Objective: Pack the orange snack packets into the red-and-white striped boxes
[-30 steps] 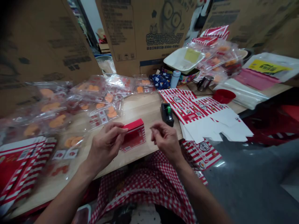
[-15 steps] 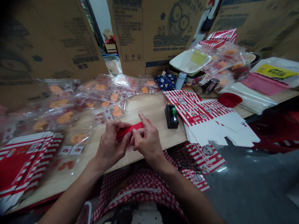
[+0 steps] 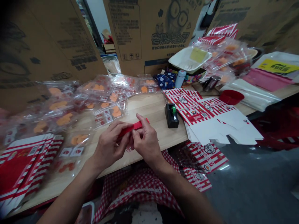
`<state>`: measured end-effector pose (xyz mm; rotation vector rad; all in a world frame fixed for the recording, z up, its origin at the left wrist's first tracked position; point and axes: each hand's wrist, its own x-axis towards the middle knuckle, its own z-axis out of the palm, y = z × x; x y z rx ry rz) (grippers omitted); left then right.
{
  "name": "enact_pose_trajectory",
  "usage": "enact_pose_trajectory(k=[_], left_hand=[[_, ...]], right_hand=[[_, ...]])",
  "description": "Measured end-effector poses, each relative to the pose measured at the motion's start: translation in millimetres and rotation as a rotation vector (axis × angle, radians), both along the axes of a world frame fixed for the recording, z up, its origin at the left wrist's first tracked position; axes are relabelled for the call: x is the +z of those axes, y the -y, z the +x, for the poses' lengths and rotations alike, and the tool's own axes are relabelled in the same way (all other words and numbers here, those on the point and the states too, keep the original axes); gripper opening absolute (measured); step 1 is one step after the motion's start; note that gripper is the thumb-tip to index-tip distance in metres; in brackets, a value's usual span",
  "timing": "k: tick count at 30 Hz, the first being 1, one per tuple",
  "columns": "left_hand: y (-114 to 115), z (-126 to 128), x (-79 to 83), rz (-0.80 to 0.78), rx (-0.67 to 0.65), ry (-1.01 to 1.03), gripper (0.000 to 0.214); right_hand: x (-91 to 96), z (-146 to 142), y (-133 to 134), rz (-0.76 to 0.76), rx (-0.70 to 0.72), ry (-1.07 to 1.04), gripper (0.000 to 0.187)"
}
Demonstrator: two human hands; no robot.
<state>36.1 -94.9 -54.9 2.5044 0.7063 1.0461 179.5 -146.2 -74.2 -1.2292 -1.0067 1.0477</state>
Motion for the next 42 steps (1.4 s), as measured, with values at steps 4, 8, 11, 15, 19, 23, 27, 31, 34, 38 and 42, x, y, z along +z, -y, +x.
enact_pose_trajectory(k=[4, 8, 11, 15, 19, 23, 27, 31, 34, 38, 42], left_hand=[[-5.6, 4.8, 3.6, -0.068, 0.103, -0.011, 0.010], [-12.0, 9.4, 11.8, -0.098, 0.121, -0.146, 0.011], [-15.5, 12.3, 21.5, -0.002, 0.118, -0.306, 0.013], [-12.3, -1.8, 20.9, 0.232, 0.060, -0.408, 0.031], [9.5, -52.5, -19.6, 0.275, -0.044, -0.409, 0.038], [39.9, -103.9, -76.0, 0.037, 0.059, -0.532, 0.035], [50.8, -103.9, -109.0, -0.054, 0.246, -0.550, 0.042], [44.5, -74.0, -123.4, -0.149, 0.361, -0.669, 0.065], [45.3, -65.1, -121.1, -0.270, 0.385, -0.695, 0.067], [47.7, -66.5, -113.4, -0.468, 0.491, -0.515, 0.088], [37.4, -69.6, -122.6, -0.664, 0.643, -0.428, 0.133]], right_hand=[[-6.6, -1.3, -0.8, 0.046, -0.017, 0.075, 0.071], [-9.2, -1.2, 1.6, 0.018, -0.036, 0.113, 0.080], [-11.3, 6.6, 10.5, -0.030, -0.018, 0.136, 0.089], [-22.4, 37.1, 29.0, -0.082, -0.061, 0.088, 0.085], [-50.3, 80.9, 39.5, -0.128, -0.207, 0.141, 0.065], [-81.7, 97.7, 30.6, -0.168, -0.183, 0.316, 0.039], [-97.9, 63.0, -2.1, -0.013, -0.033, 0.725, 0.036], [-115.5, 8.5, -39.9, 0.220, 0.286, 1.216, 0.052], [-138.3, -14.1, -48.3, 0.301, 0.391, 1.325, 0.057], [-173.1, -7.8, -44.6, 0.369, 0.320, 1.143, 0.054], [-197.1, 14.0, -55.1, 0.198, 0.040, 0.864, 0.068]])
